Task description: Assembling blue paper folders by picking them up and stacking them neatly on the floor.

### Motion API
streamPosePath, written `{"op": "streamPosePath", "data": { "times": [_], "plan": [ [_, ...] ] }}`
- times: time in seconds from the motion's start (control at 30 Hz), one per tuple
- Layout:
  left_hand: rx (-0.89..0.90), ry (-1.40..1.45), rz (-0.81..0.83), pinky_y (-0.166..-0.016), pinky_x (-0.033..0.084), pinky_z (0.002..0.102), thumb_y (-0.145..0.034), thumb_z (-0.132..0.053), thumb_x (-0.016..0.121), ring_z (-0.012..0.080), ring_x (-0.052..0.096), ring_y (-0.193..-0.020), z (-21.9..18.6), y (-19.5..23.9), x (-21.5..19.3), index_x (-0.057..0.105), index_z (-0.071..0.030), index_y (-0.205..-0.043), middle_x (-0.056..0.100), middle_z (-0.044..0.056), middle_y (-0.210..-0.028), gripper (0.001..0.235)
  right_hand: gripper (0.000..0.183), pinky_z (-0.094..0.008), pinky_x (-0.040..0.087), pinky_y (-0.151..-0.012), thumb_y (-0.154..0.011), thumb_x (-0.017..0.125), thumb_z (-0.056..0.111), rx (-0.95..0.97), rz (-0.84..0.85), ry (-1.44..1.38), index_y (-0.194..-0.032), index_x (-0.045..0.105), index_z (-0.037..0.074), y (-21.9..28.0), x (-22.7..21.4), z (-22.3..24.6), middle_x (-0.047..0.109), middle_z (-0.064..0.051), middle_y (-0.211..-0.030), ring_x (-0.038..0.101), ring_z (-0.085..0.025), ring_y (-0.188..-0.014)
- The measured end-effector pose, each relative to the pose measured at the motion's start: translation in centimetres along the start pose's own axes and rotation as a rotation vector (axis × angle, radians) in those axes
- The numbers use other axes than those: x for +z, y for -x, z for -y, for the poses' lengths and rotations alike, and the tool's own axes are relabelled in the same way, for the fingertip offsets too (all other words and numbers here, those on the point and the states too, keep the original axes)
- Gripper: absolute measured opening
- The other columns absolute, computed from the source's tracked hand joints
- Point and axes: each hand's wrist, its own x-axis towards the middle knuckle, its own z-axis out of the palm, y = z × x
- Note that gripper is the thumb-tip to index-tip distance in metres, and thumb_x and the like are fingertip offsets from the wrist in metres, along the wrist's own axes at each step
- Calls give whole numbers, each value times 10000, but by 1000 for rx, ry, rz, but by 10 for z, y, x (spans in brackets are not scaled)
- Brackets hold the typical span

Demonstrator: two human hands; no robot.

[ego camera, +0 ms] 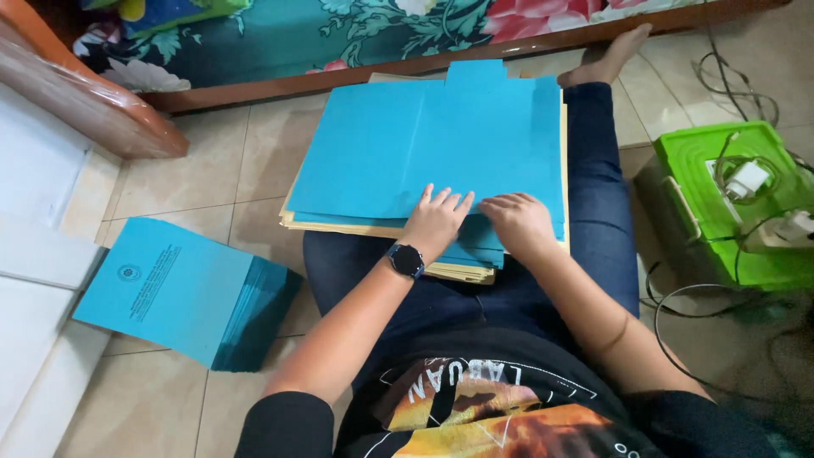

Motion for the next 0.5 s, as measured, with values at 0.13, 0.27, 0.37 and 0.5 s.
{"op": "streamPosePath", "data": {
  "times": [0.13, 0.27, 0.37, 0.5],
  "plan": [
    [-185, 298, -1, -1138, 405, 589, -1026, -74, 483, 308, 568, -1339, -11, 2, 22, 389, -134, -1550, 606, 114, -1402, 535, 141, -496, 372, -1079, -906, 694, 320, 12, -20, 84, -991, 756, 227, -14, -26, 24, 744, 38, -1084, 676, -189, -1150],
    [-326, 579, -105, -1121, 431, 580, -1002, 0, 446, 343, 581, -1325, -1, 16, 17, 422, -204, -1565, 620, 142, -1397, 600, 829, -658, 331, -1140, -834, 801, 325, 486, -31, 69, -1538, 478, 29, -7, -48, -14, 516, -224, -1386, 563, -425, -1209],
    [-299, 655, -103, -1171, 369, 578, -965, -33, 477, 331, 503, -1411, 7, 26, 11, 496, -321, -1525, 577, 78, -1486, 630, 738, -653, 426, -1074, -1047, 652, 122, 828, -46, -1078, -1559, 186, -136, 16, -12, -22, 422, -480, -1413, 475, -625, -1298],
    [-269, 496, -18, -1174, 376, 573, -882, -78, 578, 305, 523, -1405, 5, 26, 22, 674, -265, -1310, 620, 46, -1453, 476, 639, -581, 292, -1213, -1081, 534, 152, 991, 32, -1279, -1617, 233, -19, 17, 3, 13, 259, -378, -1599, 293, -499, -1467]
  ]
}}
